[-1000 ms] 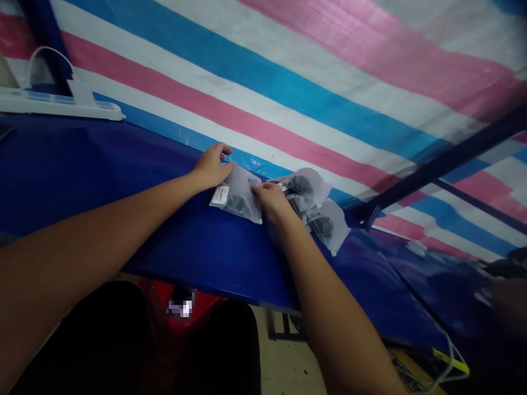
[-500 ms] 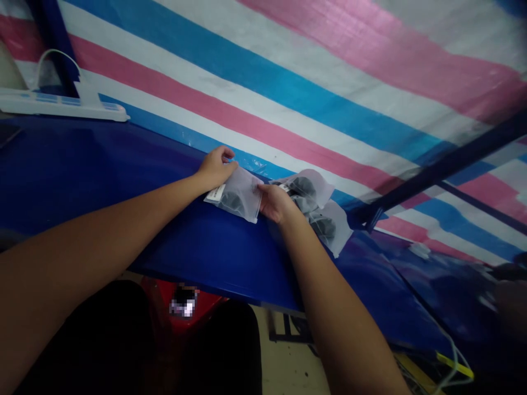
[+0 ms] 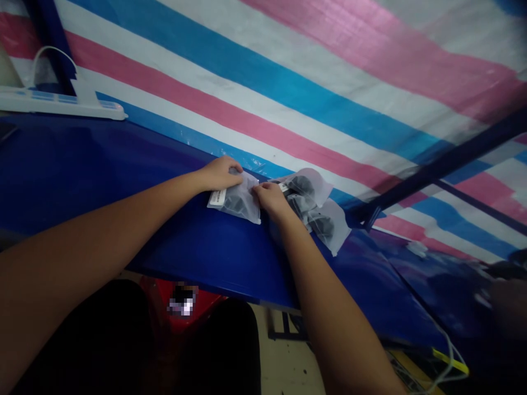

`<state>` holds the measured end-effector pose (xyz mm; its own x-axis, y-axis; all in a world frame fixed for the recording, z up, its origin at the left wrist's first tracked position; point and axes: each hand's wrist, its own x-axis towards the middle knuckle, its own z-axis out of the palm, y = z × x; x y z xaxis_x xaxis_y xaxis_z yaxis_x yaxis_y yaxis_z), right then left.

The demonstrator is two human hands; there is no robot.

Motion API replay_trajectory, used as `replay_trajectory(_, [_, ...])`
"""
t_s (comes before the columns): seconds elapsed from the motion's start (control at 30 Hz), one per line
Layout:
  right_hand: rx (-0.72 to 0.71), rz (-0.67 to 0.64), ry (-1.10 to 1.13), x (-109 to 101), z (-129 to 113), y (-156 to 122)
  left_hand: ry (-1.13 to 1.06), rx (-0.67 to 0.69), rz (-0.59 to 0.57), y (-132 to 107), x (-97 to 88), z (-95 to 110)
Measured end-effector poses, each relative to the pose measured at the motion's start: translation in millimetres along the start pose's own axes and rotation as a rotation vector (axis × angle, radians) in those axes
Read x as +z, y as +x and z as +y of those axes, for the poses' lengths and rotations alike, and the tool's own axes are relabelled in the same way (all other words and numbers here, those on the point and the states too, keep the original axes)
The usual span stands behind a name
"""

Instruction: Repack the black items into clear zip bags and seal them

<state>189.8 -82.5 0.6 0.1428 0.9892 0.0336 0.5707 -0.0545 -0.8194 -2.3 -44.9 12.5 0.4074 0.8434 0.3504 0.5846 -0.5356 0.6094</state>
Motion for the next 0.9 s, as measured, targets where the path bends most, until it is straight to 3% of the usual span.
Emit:
replay_trajectory(0.1, [-0.04,-0.008,-0.061,0,0,-1,0.041,0.101,0.012,-4,4.0,8])
replay_trajectory(0.23, [0.004,-0.015,-0.06,-3,-6,-5,0.024,0.113,-0.092,-5,4.9,10])
replay_trajectory(0.37, [0.082,-0.236,-0.003,-11,-13,-14,0.035,0.099,-0.078,-4,-6.3,6])
replay_trajectory(0.6, [0.016,-0.587,0.063,-14,-23,-29,0.249,0.168,0.076,1,-26.3,-14])
replay_trajectory(0.77, [0.038,-0.573,0.173,-5,-22,-31,0.284,0.166,0.1,1,-27.8,-18])
replay_trajectory(0.9, [0.03,-0.518,0.208,-1,-20,-29,0.198,0.204,0.117,-3,-16.8,-8])
